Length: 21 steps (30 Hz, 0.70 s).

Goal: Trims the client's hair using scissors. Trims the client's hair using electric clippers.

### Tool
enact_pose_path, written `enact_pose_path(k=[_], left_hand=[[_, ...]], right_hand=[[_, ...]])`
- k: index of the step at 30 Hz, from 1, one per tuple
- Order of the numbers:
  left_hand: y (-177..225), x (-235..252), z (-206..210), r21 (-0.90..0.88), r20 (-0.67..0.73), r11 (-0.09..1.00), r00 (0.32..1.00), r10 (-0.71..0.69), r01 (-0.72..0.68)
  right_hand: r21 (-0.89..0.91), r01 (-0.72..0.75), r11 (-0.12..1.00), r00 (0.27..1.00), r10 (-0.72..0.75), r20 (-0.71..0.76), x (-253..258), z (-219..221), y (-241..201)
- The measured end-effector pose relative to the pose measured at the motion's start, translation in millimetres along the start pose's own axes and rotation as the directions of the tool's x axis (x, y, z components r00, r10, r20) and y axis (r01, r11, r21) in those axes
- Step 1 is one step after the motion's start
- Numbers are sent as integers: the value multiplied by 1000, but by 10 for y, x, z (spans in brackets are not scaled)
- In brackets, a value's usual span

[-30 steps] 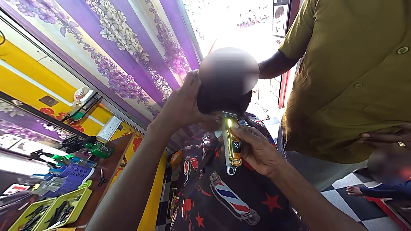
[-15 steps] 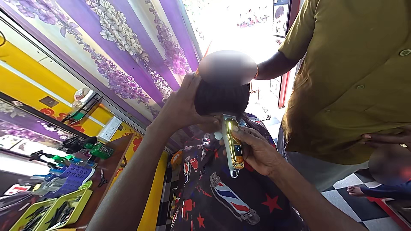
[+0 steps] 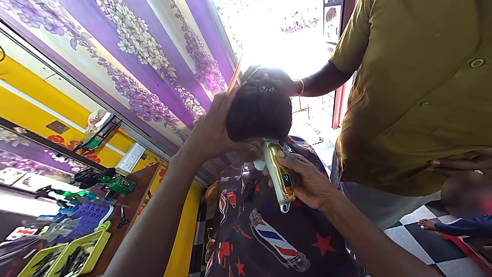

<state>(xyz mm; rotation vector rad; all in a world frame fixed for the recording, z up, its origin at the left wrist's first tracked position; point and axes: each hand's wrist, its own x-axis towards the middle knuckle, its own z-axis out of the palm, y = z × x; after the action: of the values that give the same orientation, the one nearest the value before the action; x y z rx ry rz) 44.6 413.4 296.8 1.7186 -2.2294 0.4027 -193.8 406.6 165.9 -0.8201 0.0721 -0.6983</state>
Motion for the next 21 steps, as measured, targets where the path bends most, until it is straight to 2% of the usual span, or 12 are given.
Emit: enact_pose_path(k=[8, 12, 17, 21], left_hand=[[-23, -27, 14, 0, -20, 1000, 1000, 13, -13], [-23, -33, 11, -6, -9, 1000, 1000, -5, 5], [-42, -34, 21, -3, -5, 1000, 1000, -7, 7], [-44, -45, 20, -1, -23, 1000, 1000, 12, -12]], right_hand=[[-17, -54, 998, 998, 54, 29, -6, -120, 40], [-7, -31, 999, 999, 31, 43, 11, -141, -12], [-17, -68, 998, 994, 70, 89, 20, -195, -24], [3, -39, 999, 997, 39, 71, 23, -217, -39]])
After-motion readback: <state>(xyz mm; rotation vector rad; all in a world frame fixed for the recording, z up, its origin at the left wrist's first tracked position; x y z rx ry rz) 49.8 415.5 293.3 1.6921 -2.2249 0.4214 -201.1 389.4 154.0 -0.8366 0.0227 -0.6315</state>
